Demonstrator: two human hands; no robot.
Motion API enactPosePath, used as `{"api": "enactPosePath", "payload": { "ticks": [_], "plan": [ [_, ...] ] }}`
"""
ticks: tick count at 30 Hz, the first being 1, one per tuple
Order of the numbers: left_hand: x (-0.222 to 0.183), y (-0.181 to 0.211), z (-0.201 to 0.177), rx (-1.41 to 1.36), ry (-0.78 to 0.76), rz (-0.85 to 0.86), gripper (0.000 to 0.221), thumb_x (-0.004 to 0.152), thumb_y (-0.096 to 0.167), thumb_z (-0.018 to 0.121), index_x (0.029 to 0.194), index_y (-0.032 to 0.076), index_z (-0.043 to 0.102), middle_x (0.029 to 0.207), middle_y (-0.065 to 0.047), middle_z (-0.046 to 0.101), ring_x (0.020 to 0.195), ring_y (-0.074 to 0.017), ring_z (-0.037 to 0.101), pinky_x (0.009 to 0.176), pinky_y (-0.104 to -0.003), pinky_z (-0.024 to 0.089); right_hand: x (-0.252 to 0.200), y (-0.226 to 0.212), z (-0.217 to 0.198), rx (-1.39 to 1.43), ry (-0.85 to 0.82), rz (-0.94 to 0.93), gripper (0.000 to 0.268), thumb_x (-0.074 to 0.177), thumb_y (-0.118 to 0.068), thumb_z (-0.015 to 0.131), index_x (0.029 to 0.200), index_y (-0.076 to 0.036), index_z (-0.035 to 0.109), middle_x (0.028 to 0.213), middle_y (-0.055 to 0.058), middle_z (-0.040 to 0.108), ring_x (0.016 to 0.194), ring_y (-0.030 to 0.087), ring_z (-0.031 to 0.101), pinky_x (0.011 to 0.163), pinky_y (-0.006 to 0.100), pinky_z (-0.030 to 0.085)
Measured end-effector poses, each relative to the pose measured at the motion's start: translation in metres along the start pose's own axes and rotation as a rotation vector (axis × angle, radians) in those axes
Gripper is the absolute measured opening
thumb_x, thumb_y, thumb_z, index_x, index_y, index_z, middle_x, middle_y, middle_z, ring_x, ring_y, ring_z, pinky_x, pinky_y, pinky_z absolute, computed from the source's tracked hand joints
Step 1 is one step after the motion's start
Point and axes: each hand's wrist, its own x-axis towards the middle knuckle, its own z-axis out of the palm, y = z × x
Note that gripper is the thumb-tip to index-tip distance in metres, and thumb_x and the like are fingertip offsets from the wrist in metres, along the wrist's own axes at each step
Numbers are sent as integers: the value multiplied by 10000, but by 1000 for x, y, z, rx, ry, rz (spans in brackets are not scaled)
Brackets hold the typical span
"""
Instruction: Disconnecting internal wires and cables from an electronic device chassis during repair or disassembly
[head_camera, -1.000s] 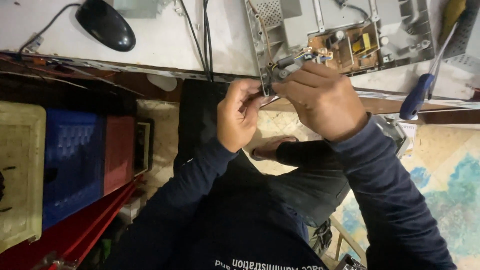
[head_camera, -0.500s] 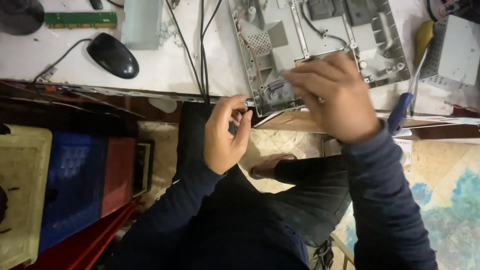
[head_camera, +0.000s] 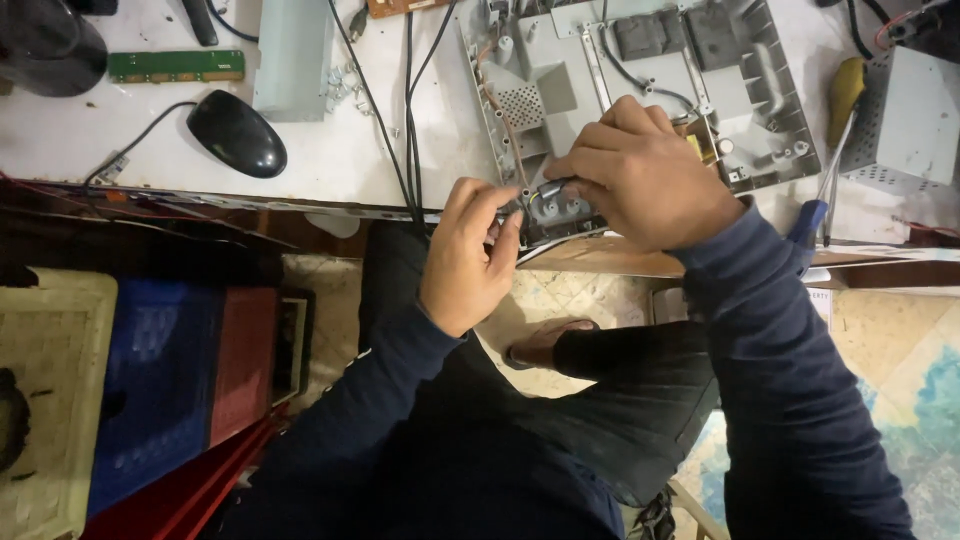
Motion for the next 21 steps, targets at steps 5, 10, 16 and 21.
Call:
{"api": "enactPosePath", "payload": {
  "ticks": [5, 10, 16, 21],
  "plan": [
    [2, -1, 2, 4, -13, -28, 243, 987, 2, 600, 1220, -61, 626, 1052, -142, 522, 821, -243, 599, 737, -320, 576, 2, -9, -2, -103, 3, 12, 186, 994, -226, 717, 1173, -182, 739, 1000, -20, 667, 985, 297, 505, 825, 457, 454],
    [-1, -7, 2, 8, -38, -5, 345, 977, -19, 598, 1318, -48, 559, 1068, -145, 510, 872, -250, 570, 821, -350, 534, 1, -14, -4, -143, -24, 26, 192, 948, -162, 727, 1137, -136, 703, 1029, 7, 655, 987, 302, 509, 852, 442, 463],
    [-2, -20, 5, 33, -133, -18, 653, 998, -24, 602, 1592, 124, 375, 1032, -64, 439, 872, -167, 476, 772, -293, 549, 6, -18, -9, -60, -36, 49, 215, 995, -256, 692, 1149, -106, 694, 1008, 32, 675, 1004, 290, 524, 873, 453, 495],
    [5, -9, 0, -10, -123, -18, 374, 967, -14, 587, 1341, -16, 573, 1045, -124, 500, 809, -210, 577, 711, -284, 593, 14, -26, -17, -240, 87, -30, 115, 980, -226, 757, 1061, -146, 739, 900, 7, 694, 871, 221, 585, 647, 347, 541]
  ]
}}
